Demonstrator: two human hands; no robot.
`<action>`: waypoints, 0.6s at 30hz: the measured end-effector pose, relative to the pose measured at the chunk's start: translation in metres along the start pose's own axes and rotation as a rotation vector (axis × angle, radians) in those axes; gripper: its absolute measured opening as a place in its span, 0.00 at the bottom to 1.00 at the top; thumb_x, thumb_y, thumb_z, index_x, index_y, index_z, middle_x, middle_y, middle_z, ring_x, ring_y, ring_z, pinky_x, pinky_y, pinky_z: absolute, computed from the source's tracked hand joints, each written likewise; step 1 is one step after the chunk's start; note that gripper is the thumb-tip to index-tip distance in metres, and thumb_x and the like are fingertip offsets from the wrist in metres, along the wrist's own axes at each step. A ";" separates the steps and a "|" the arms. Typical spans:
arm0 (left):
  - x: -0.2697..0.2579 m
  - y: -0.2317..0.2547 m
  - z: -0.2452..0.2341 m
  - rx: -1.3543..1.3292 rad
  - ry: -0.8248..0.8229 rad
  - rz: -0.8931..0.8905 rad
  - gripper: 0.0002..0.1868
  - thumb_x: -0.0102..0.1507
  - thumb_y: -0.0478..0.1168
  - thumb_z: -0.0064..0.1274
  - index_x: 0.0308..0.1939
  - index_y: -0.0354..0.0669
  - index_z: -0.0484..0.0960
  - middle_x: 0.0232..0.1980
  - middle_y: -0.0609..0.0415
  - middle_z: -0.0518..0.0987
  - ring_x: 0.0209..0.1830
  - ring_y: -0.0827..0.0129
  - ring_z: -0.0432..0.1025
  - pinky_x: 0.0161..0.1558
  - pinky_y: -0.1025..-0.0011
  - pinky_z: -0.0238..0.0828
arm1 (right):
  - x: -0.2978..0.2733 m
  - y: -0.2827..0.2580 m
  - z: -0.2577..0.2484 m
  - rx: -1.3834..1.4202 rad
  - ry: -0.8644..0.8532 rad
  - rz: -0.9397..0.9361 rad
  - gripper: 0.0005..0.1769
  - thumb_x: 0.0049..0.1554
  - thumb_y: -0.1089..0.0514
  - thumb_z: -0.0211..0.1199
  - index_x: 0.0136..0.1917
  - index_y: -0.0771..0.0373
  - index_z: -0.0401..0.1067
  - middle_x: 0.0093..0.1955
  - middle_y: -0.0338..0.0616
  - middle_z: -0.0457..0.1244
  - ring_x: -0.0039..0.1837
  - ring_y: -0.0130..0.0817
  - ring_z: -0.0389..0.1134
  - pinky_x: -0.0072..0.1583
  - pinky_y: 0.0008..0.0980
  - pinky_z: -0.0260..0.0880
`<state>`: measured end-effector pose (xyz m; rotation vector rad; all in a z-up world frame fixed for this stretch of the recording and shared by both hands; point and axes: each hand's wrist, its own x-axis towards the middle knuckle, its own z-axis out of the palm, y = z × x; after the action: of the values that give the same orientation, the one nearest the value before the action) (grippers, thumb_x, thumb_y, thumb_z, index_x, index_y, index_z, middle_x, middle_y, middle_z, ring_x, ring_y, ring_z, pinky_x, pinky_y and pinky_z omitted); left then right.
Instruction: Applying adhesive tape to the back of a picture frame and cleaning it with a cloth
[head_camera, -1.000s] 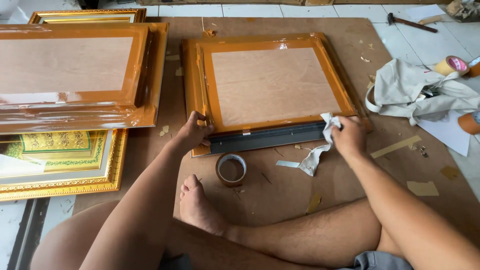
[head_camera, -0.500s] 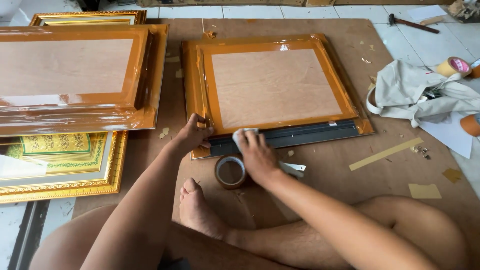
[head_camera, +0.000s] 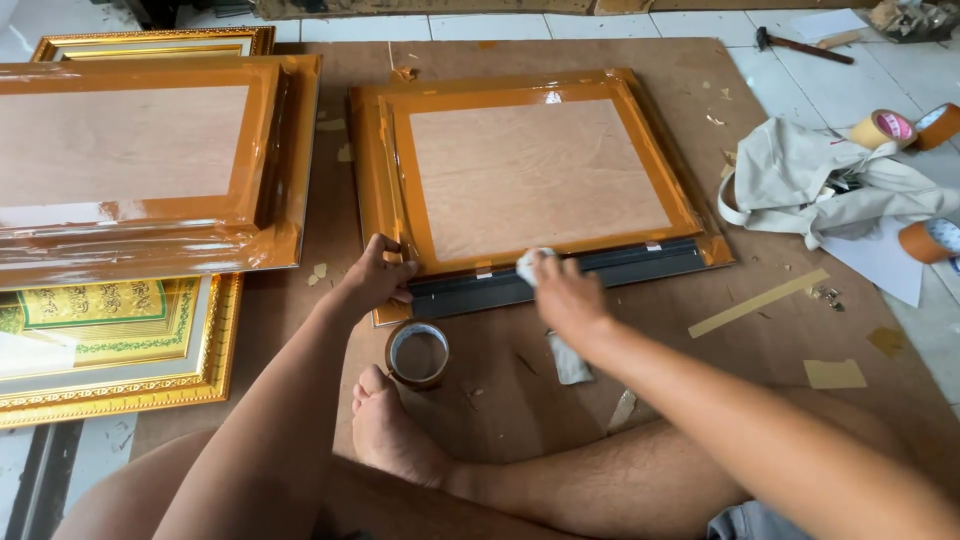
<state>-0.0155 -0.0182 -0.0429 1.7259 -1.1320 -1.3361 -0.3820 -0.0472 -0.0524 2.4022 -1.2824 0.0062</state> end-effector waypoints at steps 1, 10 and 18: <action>0.000 0.002 0.001 0.000 -0.001 0.000 0.33 0.73 0.45 0.64 0.74 0.41 0.63 0.41 0.43 0.81 0.32 0.57 0.88 0.38 0.69 0.89 | 0.000 0.024 -0.002 0.000 -0.001 0.001 0.30 0.65 0.55 0.55 0.79 0.58 0.72 0.60 0.44 0.68 0.60 0.45 0.71 0.44 0.48 0.78; -0.007 0.010 0.000 -0.005 0.013 -0.022 0.33 0.73 0.44 0.64 0.75 0.41 0.64 0.42 0.43 0.80 0.33 0.58 0.88 0.39 0.71 0.86 | -0.021 0.231 0.121 0.163 -0.616 0.521 0.39 0.73 0.53 0.31 0.96 0.51 0.42 0.85 0.56 0.57 0.79 0.69 0.63 0.64 0.83 0.67; -0.005 0.011 0.002 -0.019 -0.007 -0.042 0.32 0.72 0.45 0.66 0.74 0.43 0.66 0.41 0.44 0.81 0.35 0.56 0.89 0.41 0.71 0.87 | -0.025 0.223 0.067 0.391 -0.553 0.641 0.53 0.66 0.71 0.59 0.96 0.58 0.37 0.82 0.70 0.56 0.82 0.67 0.63 0.71 0.69 0.73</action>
<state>-0.0204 -0.0176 -0.0314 1.7411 -1.0888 -1.3753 -0.5869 -0.1604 -0.0386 2.2455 -2.4628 -0.2595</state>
